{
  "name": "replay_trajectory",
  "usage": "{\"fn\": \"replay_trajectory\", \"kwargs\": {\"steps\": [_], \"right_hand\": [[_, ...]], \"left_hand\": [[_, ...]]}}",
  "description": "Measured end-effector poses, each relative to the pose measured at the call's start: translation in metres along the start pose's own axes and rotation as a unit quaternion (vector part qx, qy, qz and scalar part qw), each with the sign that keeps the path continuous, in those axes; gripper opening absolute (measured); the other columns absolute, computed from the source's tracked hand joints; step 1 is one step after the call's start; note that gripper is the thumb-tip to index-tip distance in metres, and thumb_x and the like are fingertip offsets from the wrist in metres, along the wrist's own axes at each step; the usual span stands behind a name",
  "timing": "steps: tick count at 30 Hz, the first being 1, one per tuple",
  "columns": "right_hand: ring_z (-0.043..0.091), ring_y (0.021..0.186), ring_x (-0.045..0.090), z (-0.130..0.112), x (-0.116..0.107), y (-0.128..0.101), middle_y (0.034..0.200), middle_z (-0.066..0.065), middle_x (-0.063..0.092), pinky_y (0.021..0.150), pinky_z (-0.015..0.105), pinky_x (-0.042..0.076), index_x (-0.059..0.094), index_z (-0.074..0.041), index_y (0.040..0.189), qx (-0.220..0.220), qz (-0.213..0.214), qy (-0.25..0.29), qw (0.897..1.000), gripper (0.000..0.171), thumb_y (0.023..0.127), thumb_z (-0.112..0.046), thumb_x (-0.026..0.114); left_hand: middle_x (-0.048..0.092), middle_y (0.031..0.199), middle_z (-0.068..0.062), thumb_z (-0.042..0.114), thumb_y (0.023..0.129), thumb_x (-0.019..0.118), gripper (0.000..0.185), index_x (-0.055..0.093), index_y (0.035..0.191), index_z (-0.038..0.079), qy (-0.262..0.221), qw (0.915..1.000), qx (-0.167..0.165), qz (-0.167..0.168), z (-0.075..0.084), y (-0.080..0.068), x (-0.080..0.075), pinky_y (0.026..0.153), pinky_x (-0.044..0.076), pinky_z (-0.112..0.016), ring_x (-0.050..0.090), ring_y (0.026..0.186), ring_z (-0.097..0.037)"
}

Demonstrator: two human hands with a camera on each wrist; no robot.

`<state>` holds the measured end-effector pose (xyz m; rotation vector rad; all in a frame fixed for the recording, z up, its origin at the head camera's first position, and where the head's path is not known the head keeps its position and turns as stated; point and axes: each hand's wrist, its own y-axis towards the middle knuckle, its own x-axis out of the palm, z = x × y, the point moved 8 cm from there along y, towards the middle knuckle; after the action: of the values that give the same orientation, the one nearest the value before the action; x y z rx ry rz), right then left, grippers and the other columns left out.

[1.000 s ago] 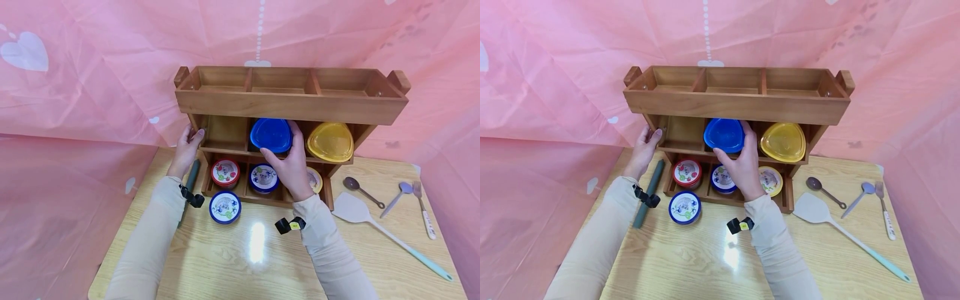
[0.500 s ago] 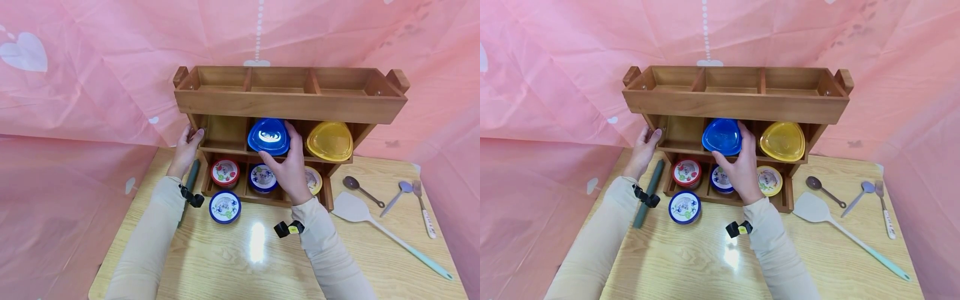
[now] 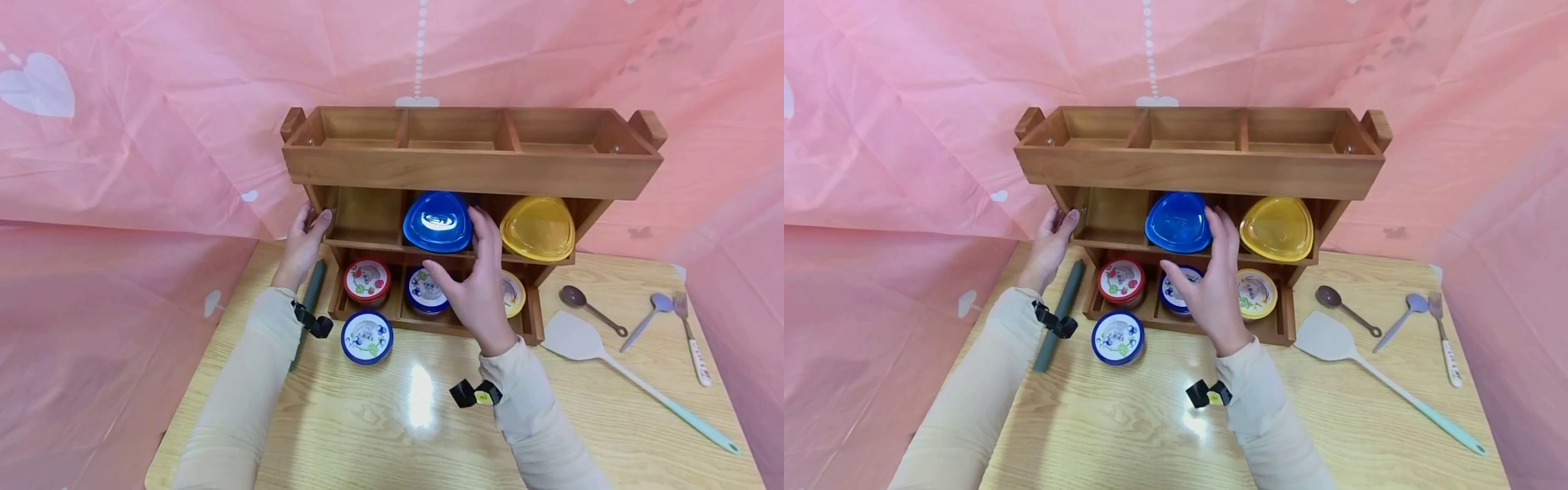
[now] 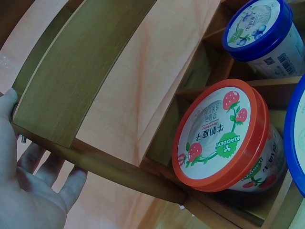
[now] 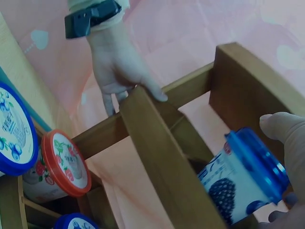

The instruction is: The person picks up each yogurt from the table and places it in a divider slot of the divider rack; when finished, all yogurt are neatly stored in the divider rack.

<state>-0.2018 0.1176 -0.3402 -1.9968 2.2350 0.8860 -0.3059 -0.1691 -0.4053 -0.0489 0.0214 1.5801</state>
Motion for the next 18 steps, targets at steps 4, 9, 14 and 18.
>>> {"fn": "replay_trajectory", "kwargs": {"steps": [4,9,14,18], "right_hand": [[0.017,0.148,0.021,-0.007,-0.005,-0.012,0.161,0.001,0.016,0.121,0.050,0.026,0.025,-0.021,0.154,0.003,-0.008,-0.004,1.000,0.086,0.086,-0.019,0.078],[0.021,0.147,0.022,-0.015,-0.009,-0.031,0.160,0.002,0.020,0.118,0.058,0.025,0.028,-0.017,0.153,-0.006,-0.006,-0.002,1.000,0.088,0.082,-0.012,0.080],[0.019,0.148,0.022,-0.011,-0.010,-0.052,0.161,0.004,0.021,0.121,0.049,0.025,0.029,-0.017,0.153,0.009,-0.004,0.008,1.000,0.090,0.080,-0.008,0.081],[0.020,0.147,0.025,-0.004,-0.004,-0.068,0.160,0.006,0.023,0.121,0.026,0.025,0.028,-0.019,0.154,0.011,-0.009,0.014,1.000,0.093,0.079,-0.005,0.081]], "left_hand": [[0.039,0.153,-0.016,0.027,0.103,0.051,0.058,0.029,0.155,0.012,0.015,0.9998,-0.014,-0.002,0.009,-0.007,0.003,0.120,0.031,-0.039,0.038,0.143,-0.028],[0.040,0.154,-0.012,0.036,0.102,0.053,0.060,0.030,0.154,0.018,0.020,0.9998,-0.003,0.005,-0.008,0.004,-0.001,0.120,0.031,-0.040,0.038,0.143,-0.025],[0.041,0.152,-0.014,0.030,0.103,0.052,0.057,0.031,0.154,0.016,0.008,1.0000,-0.001,0.003,-0.006,0.003,0.000,0.120,0.031,-0.040,0.039,0.142,-0.027],[0.041,0.151,-0.019,0.025,0.103,0.051,0.055,0.032,0.153,0.011,0.008,1.0000,0.001,0.001,0.007,-0.005,0.002,0.119,0.031,-0.041,0.040,0.141,-0.030]]}}
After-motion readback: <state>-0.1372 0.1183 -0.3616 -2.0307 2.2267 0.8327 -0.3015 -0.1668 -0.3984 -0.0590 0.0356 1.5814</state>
